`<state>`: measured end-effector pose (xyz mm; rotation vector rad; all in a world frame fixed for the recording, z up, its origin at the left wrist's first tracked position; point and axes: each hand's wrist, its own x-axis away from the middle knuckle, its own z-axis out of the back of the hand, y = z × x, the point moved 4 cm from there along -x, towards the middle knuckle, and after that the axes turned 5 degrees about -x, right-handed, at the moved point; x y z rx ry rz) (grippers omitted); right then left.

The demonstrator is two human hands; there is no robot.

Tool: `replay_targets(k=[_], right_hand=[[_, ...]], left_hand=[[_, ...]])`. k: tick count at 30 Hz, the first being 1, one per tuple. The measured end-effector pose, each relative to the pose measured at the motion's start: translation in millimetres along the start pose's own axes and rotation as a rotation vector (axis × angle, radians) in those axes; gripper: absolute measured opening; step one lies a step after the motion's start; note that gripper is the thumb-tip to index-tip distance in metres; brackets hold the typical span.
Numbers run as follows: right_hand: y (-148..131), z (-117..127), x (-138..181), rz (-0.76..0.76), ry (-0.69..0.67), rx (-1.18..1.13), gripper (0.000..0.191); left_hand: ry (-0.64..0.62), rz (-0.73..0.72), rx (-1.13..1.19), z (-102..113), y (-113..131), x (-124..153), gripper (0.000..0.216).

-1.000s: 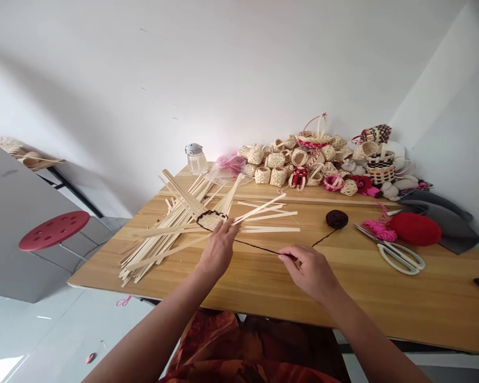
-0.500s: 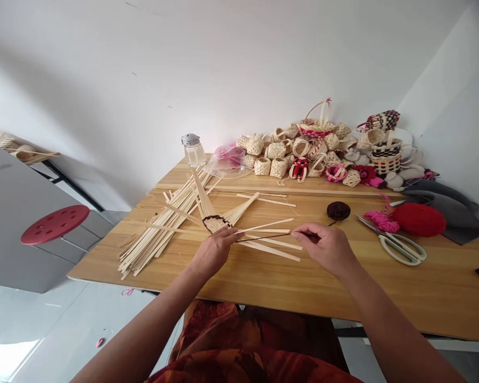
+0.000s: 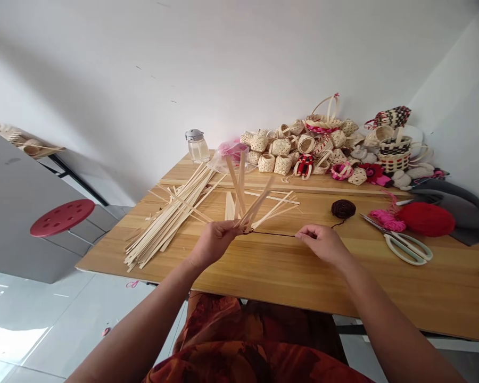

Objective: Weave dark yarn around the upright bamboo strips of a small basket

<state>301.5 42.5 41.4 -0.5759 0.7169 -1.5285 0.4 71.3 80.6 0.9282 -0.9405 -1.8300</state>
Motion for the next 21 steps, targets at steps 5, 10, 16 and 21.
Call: replay_targets(k=[5,10,16,21], right_hand=[[-30,-19,8,0.146,-0.148,0.106,0.013],[-77,-43,24,0.190,-0.142,-0.237,0.041],[-106,-64,29,0.258,-0.022,-0.420,0.034],[-104,-66,25,0.197,0.062,-0.432,0.025]], left_hand=[[0.025,0.002,-0.062,5,10,-1,0.024],[-0.028,-0.025,-0.071,2,16,4,0.028],[-0.127,-0.028,-0.017,-1,20,6,0.029],[-0.087,0.061,0.142,-3,8,11,0.027]])
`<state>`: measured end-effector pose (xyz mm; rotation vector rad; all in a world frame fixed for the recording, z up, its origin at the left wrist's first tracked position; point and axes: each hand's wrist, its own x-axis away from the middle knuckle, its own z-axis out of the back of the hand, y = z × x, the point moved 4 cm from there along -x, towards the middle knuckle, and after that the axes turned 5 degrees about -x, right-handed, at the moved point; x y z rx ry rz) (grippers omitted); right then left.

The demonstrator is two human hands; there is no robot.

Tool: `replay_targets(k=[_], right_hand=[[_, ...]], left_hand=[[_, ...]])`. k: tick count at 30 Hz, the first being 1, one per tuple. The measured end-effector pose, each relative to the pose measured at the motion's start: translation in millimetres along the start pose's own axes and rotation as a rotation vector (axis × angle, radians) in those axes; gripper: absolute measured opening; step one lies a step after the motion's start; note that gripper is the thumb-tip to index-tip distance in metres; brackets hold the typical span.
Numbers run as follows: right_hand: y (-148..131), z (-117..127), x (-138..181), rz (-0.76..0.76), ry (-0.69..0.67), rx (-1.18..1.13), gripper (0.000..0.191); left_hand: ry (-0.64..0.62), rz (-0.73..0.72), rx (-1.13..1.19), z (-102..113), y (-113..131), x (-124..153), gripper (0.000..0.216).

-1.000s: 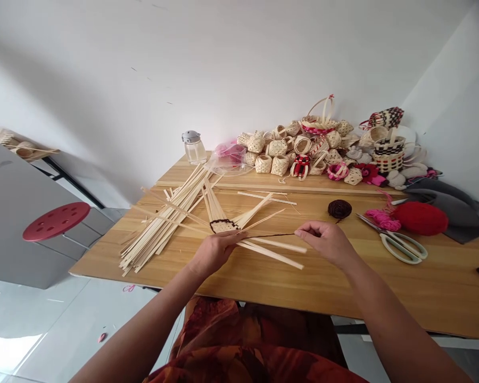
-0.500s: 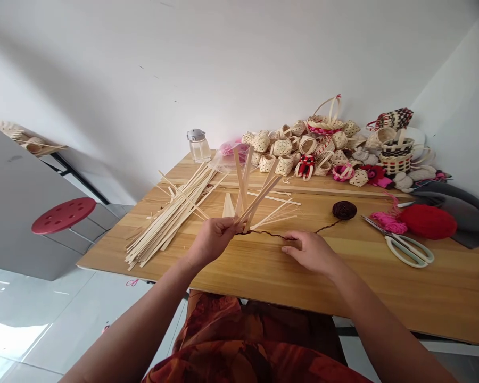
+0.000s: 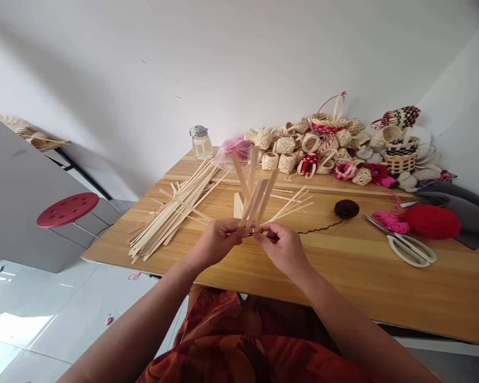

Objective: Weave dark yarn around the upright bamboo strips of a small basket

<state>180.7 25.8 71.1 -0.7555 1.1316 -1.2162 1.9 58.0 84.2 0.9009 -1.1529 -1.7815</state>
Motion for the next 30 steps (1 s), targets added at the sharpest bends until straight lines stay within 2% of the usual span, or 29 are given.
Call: replay_targets(k=[4,6,9,12,19,26,30], right_hand=[[-1,2,-1,-0.016,0.051,-0.004,0.026],[-2,2,-1,-0.005,0.057,-0.002,0.026],[0,2,0,-0.013,0.035,-0.032,0.027],[2,2,1,-0.042,-0.044,-0.076,0.026],[-3,9,6,-0.103,-0.361,-0.291,0.031],[21,22,19,-0.320,-0.284,-0.416,0.036],[10,33,20,-0.201,-0.217,-0.227,0.031]], left_hand=[[0.192,0.072,0.120,4,-1,1,0.020],[0.219,0.067,0.141,3,2,0,0.023],[0.173,0.061,0.107,-1,1,-2,0.028],[0.144,0.061,0.021,-3,-6,-5,0.018],[0.152,-0.015,-0.116,2,-7,-6,0.021],[0.089,-0.015,-0.114,-11,-5,-8,0.021],[0.021,0.038,0.016,-12,-5,-14,0.020]])
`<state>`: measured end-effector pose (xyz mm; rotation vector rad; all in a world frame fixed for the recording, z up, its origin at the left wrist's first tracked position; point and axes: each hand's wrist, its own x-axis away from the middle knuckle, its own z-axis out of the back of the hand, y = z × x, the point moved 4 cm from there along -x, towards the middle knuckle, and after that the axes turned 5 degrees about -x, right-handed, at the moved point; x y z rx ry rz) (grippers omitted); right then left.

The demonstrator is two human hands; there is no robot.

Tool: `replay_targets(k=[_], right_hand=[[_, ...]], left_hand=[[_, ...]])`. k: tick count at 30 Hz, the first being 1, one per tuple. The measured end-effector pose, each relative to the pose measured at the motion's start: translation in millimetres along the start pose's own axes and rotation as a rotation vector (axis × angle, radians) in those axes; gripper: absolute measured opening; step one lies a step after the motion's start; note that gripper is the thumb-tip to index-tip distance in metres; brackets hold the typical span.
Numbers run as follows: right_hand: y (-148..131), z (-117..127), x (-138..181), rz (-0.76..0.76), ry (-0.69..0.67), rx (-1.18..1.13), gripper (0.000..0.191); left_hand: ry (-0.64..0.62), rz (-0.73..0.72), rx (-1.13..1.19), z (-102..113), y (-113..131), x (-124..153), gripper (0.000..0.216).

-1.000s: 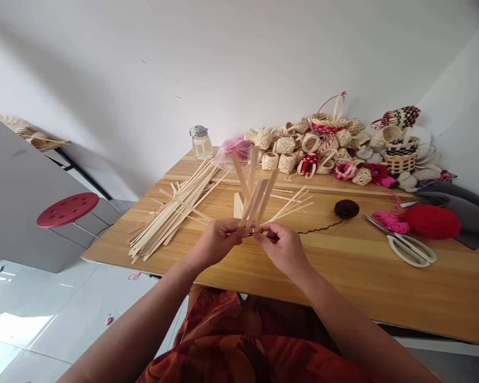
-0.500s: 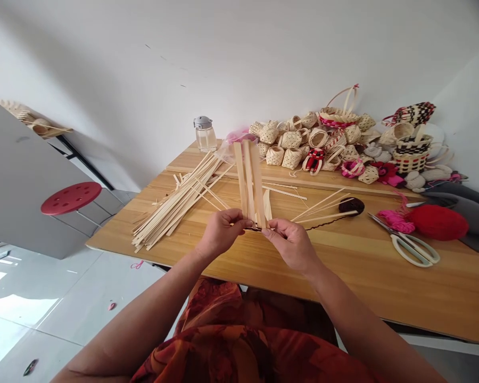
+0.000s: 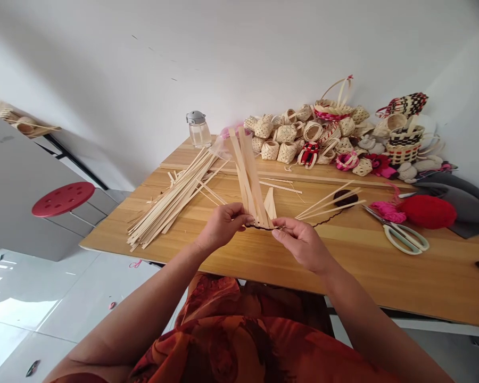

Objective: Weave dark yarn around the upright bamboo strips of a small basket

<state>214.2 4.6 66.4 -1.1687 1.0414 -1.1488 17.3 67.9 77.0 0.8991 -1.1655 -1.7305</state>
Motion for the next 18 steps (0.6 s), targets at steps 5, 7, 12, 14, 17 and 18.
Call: replay_targets(k=[5,7,12,14,17,18], right_hand=[[-16,8,3,0.147,0.100,0.239,0.027],[-16,8,3,0.164,0.127,0.265,0.026],[-12,4,3,0.148,0.179,0.252,0.025],[-9,0,3,0.132,0.162,0.240,0.024],[-5,-6,4,0.167,0.137,0.216,0.022],[-4,-8,4,0.184,0.134,0.201,0.022]], left_hand=[[-0.072,0.005,0.113,-1,2,-2,0.023],[-0.096,-0.008,0.160,-4,2,0,0.025],[-0.171,-0.043,0.262,-14,3,5,0.034],[-0.158,-0.018,0.251,-18,1,5,0.034],[-0.072,0.068,0.244,-21,-7,3,0.033],[-0.046,0.086,0.250,-22,-9,3,0.033]])
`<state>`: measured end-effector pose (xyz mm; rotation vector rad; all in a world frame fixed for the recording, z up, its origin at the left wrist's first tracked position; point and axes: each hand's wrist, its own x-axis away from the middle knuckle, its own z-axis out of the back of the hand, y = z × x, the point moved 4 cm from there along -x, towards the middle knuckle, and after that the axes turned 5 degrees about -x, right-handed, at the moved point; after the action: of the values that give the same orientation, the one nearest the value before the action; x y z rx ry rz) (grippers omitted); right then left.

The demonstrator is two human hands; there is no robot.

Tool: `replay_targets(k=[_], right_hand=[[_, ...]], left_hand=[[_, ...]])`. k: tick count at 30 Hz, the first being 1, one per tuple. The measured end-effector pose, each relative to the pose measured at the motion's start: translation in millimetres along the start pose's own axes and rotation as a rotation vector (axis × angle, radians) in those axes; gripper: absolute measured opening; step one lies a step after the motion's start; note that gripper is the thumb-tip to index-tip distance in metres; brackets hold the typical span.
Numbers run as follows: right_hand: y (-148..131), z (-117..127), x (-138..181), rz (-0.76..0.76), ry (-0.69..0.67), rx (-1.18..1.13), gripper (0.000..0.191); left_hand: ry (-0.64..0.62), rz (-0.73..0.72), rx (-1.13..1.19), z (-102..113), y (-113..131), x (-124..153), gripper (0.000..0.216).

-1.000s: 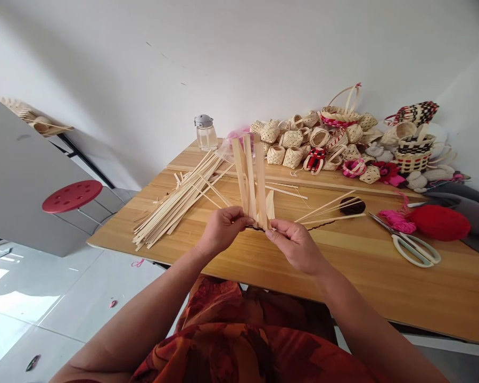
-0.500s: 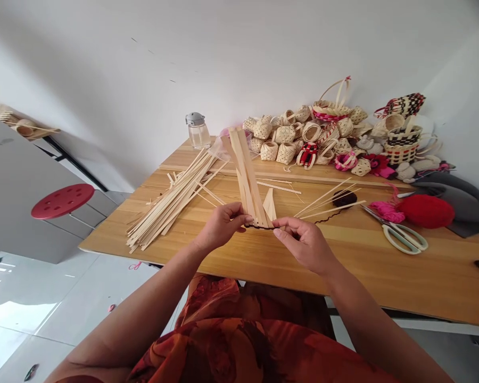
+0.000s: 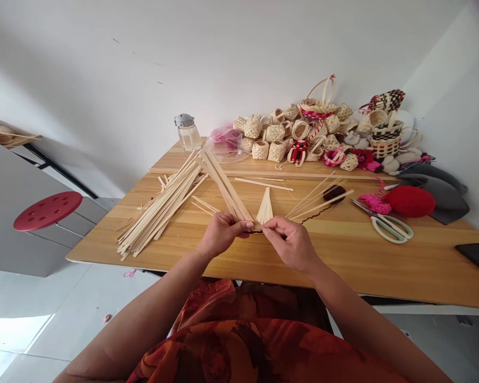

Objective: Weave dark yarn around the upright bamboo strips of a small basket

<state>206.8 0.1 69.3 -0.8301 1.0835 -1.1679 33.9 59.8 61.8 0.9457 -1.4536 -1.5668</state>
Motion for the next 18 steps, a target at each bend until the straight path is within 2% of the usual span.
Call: replay_targets(k=[6,10,12,18], right_hand=[[5,-4,2,0.024,-0.003,-0.010,0.019],[-6,-2,9,0.118,0.037,0.037,0.030],[-8,-2,11,0.150,0.065,0.023,0.028],[4,-3,9,0.081,0.112,-0.083,0.016]], left_hand=[[0.070,0.042,0.045,4,-3,-2,0.034],[0.124,0.061,0.116,14,-1,-1,0.035],[0.132,0.078,0.169,18,-3,0,0.035],[0.099,0.116,0.301,17,-8,2,0.032]])
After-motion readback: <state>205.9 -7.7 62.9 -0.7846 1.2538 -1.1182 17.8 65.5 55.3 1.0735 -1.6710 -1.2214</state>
